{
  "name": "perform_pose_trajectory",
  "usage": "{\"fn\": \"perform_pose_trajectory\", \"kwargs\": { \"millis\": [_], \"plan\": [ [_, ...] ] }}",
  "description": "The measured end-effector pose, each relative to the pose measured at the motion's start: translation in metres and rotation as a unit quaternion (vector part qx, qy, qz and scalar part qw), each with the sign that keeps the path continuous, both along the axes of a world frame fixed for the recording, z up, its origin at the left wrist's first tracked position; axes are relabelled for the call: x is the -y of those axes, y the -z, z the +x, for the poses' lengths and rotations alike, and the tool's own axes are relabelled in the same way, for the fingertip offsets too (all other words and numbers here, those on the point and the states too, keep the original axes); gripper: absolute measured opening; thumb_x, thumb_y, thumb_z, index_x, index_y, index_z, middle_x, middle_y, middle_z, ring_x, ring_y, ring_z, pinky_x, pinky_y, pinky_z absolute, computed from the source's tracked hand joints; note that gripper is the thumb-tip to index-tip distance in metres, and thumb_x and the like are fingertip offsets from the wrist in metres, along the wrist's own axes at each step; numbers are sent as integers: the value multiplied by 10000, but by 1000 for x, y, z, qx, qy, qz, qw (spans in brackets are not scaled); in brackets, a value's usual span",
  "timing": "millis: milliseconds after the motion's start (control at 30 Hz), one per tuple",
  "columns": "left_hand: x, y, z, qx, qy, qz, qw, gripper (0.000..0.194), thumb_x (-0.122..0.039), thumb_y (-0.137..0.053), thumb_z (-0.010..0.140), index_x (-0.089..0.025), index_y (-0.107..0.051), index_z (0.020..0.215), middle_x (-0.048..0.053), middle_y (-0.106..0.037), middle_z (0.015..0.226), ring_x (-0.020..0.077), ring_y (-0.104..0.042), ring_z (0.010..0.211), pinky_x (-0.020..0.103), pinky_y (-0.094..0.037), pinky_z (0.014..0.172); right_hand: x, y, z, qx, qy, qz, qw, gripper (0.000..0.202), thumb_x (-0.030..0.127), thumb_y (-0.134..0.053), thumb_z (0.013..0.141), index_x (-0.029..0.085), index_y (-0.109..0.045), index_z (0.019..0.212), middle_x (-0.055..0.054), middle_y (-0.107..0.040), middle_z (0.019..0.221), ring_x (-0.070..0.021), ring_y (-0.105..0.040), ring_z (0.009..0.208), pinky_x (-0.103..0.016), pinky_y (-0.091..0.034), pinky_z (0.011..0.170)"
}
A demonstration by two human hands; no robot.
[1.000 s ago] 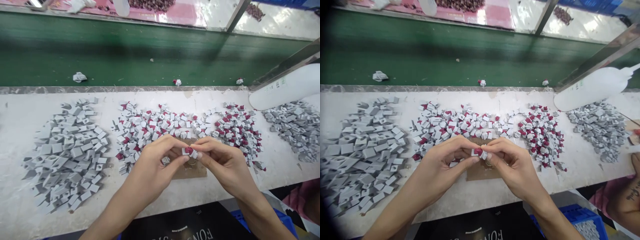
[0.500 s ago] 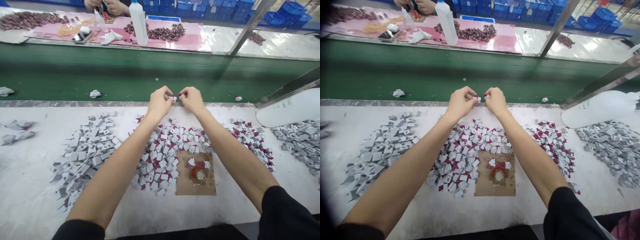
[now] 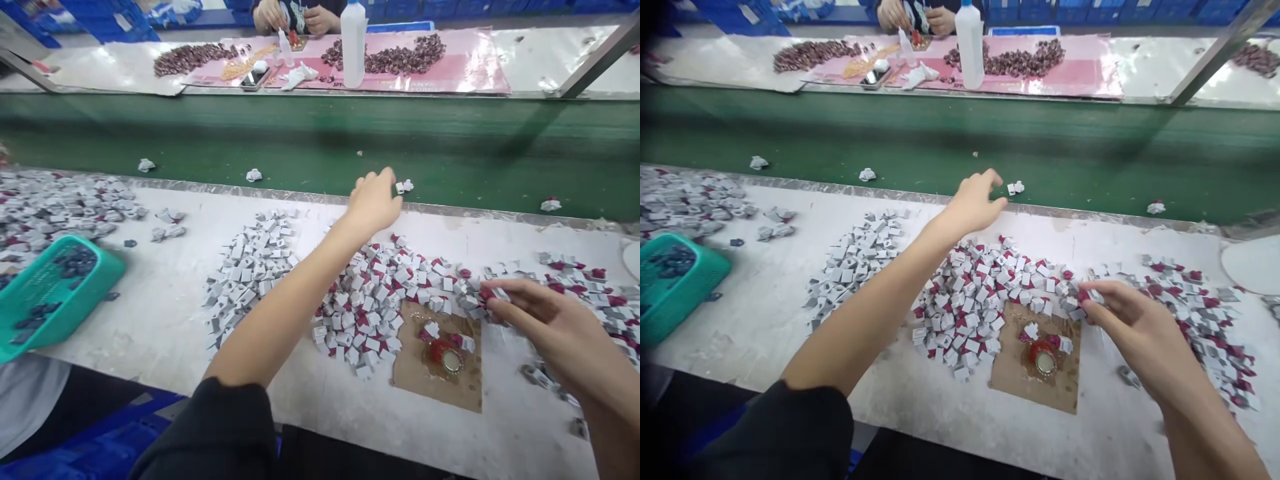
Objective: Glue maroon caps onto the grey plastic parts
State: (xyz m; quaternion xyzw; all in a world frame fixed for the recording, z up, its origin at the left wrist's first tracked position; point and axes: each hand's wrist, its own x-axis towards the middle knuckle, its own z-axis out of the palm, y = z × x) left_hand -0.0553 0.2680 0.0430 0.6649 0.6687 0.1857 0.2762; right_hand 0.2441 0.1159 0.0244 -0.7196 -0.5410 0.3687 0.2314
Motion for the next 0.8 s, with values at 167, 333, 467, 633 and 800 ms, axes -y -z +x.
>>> {"fn": "perform_pose_trajectory", "kwargs": {
  "millis": [167,333,467,633,800],
  "plan": [
    [99,-13,-88,-90,-55,-4,994,284,-205,-598,1069,-205,-817,1250,187,-791,1397,484,-582,1488,701,-469,1280,56,7,16,6,75,-12,997,457,807,-867,825,419,-985,1038,-142,-944,1060,-450,-915,983,-467,-721,601],
    [141,-1,-127,-164,-100,-8,981,338,-283,-645,998,-243,-842,1270,215,-773,1343,542,-576,1404,745,-473,1233,95,34,25,6,15,85,996,398,728,-858,897,374,-978,1033,-91,-943,1214,-436,-903,1165,-513,-797,841],
    [144,10,-120,-178,-62,1,982,345,-259,-628,1000,-288,-849,1264,168,-796,1375,507,-589,1406,708,-463,1243,107,49,41,84,-69,123,986,332,640,-803,1015,376,-965,1136,-80,-924,1281,-403,-900,1155,-415,-749,643],
    [137,22,-118,-178,-41,8,983,370,-168,-561,983,-295,-836,1195,143,-846,1296,482,-641,1364,677,-468,1214,113,52,47,127,-100,143,976,344,621,-746,1075,383,-946,1222,-64,-912,1301,-375,-899,1158,-379,-730,632],
    [139,19,-126,-156,-49,28,986,184,-254,-641,1009,-256,-776,1134,176,-856,1246,478,-677,1342,669,-506,1203,117,44,29,113,-41,126,985,391,668,-683,1084,378,-931,1169,-61,-908,1271,-404,-877,1189,-517,-747,903]
  ]
}}
